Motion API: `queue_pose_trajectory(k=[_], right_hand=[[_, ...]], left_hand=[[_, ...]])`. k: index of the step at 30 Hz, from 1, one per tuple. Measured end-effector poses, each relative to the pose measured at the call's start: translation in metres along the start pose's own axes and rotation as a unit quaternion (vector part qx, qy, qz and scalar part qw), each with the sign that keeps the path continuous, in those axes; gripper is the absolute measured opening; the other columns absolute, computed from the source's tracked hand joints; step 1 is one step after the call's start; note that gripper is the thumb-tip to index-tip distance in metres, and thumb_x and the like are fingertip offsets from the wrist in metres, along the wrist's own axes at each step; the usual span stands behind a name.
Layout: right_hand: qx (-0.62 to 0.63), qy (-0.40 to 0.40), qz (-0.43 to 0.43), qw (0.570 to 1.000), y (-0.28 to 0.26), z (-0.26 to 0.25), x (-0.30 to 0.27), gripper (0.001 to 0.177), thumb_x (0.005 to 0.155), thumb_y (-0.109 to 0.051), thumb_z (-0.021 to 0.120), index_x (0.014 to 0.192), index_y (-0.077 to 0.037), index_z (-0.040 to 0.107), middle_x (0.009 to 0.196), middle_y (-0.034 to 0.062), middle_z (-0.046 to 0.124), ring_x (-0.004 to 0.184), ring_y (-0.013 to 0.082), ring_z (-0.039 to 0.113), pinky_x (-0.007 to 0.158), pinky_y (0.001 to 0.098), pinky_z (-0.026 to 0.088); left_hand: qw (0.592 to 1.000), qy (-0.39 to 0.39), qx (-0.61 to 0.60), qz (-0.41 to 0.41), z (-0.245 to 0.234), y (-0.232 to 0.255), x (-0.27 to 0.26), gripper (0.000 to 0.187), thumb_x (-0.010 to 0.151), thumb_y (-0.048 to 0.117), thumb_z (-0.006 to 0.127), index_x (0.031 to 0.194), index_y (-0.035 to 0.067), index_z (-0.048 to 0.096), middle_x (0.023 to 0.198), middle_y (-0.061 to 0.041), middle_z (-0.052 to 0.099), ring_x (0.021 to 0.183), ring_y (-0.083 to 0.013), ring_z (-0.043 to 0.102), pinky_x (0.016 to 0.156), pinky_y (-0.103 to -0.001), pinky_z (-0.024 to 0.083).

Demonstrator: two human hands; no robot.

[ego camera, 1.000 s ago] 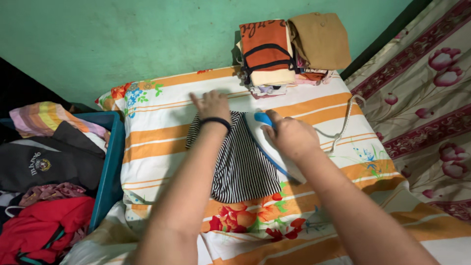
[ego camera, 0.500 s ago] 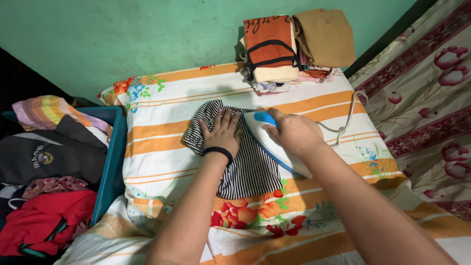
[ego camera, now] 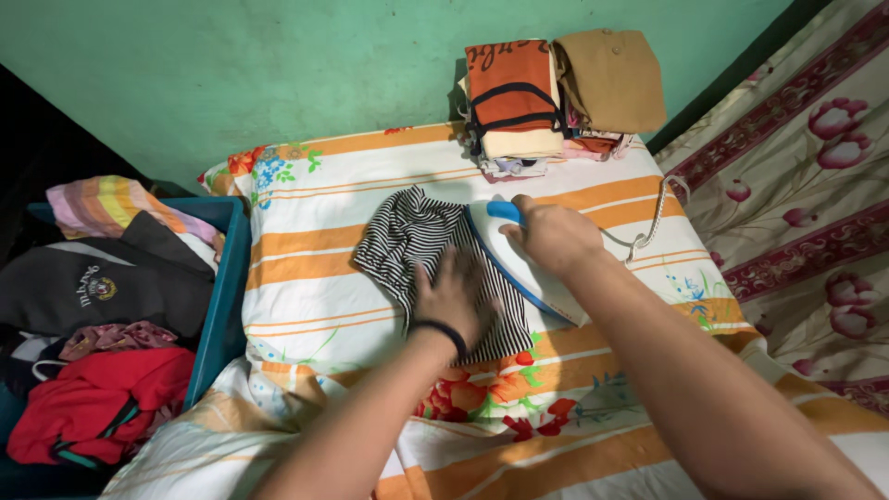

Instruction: The person irons a striped shirt using an electric iron on a table covered with a bedsheet and then folds the shirt by hand.

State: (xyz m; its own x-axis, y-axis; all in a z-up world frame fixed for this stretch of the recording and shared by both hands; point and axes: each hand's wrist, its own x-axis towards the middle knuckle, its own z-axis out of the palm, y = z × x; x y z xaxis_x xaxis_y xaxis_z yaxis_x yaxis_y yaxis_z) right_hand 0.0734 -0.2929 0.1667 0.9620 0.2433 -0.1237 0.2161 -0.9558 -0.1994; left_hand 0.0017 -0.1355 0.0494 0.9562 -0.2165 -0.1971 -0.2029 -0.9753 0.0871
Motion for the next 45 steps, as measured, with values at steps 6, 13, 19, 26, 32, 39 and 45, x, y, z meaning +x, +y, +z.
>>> queue_pose_trajectory(k=[6, 13, 19, 26, 32, 39, 45], right_hand=[[-0.025, -0.05, 0.001, 0.998, 0.003, -0.004, 0.011, 0.05, 0.097, -0.049, 0.061, 0.13, -0.012, 0.057, 0.107, 0.0218, 0.073, 0.104, 0.0421, 0.069, 0.089, 0.0527, 0.054], [-0.008, -0.067, 0.054, 0.996, -0.011, -0.005, 0.023, 0.049, 0.095, -0.047, 0.062, 0.127, -0.011, 0.059, 0.115, 0.0192, 0.072, 0.11, 0.0393, 0.068, 0.094, 0.0499, 0.053], [-0.009, -0.049, 0.056, 0.997, -0.013, 0.012, 0.017, 0.048, 0.099, -0.045, 0.059, 0.13, -0.008, 0.057, 0.116, 0.0215, 0.072, 0.111, 0.0401, 0.069, 0.095, 0.0489, 0.053], [0.011, -0.033, 0.086, 0.996, -0.024, 0.022, -0.001, 0.047, 0.1, -0.046, 0.056, 0.13, -0.01, 0.057, 0.116, 0.0212, 0.072, 0.112, 0.0397, 0.068, 0.095, 0.0492, 0.053], [0.016, -0.038, 0.108, 0.993, -0.029, 0.02, -0.014, 0.045, 0.102, -0.044, 0.054, 0.129, -0.009, 0.057, 0.119, 0.022, 0.071, 0.114, 0.0397, 0.067, 0.096, 0.0484, 0.052], [0.007, -0.055, 0.133, 0.99, -0.038, 0.017, -0.019, 0.047, 0.101, -0.045, 0.053, 0.13, -0.009, 0.055, 0.12, 0.0208, 0.07, 0.115, 0.039, 0.067, 0.097, 0.0487, 0.053], [0.005, -0.041, 0.138, 0.989, -0.042, 0.021, -0.042, 0.047, 0.1, -0.046, 0.055, 0.129, -0.009, 0.057, 0.117, 0.0219, 0.071, 0.113, 0.0398, 0.068, 0.096, 0.0483, 0.053]], left_hand=[[0.994, -0.053, -0.059, 0.07, -0.007, 0.059, -0.062, 0.081, 0.097, 0.056, 0.041, 0.161, 0.012, 0.018, 0.171, -0.006, 0.01, 0.156, -0.0244, 0.002, 0.119, -0.068, 0.003], [0.989, -0.017, -0.059, 0.133, 0.011, 0.097, -0.096, 0.087, 0.093, 0.05, 0.057, 0.157, 0.0, 0.023, 0.167, -0.026, 0.015, 0.155, -0.0393, 0.01, 0.119, -0.057, 0.015], [0.976, -0.006, -0.097, 0.197, 0.001, 0.103, -0.131, 0.084, 0.085, 0.036, 0.069, 0.153, 0.001, 0.033, 0.162, -0.029, 0.025, 0.149, -0.0463, 0.022, 0.114, -0.062, 0.023], [0.963, -0.088, -0.251, 0.031, -0.046, 0.028, -0.125, 0.025, 0.09, 0.033, 0.061, 0.093, 0.014, 0.076, 0.097, -0.018, 0.075, 0.089, -0.036, 0.072, 0.08, -0.05, 0.057], [0.945, 0.079, -0.233, -0.217, -0.044, -0.08, -0.077, 0.036, 0.091, 0.043, 0.063, 0.097, 0.009, 0.076, 0.102, -0.018, 0.074, 0.097, -0.0404, 0.069, 0.087, -0.053, 0.055], [0.929, 0.097, -0.197, -0.298, -0.032, -0.086, -0.051, 0.063, 0.084, 0.064, 0.07, 0.113, 0.007, 0.071, 0.123, -0.016, 0.068, 0.117, -0.0372, 0.063, 0.099, -0.052, 0.05], [0.928, 0.117, -0.17, -0.31, -0.022, -0.071, -0.04, 0.066, 0.081, 0.059, 0.074, 0.127, 0.013, 0.064, 0.139, -0.006, 0.057, 0.136, -0.0268, 0.046, 0.109, -0.051, 0.038]])
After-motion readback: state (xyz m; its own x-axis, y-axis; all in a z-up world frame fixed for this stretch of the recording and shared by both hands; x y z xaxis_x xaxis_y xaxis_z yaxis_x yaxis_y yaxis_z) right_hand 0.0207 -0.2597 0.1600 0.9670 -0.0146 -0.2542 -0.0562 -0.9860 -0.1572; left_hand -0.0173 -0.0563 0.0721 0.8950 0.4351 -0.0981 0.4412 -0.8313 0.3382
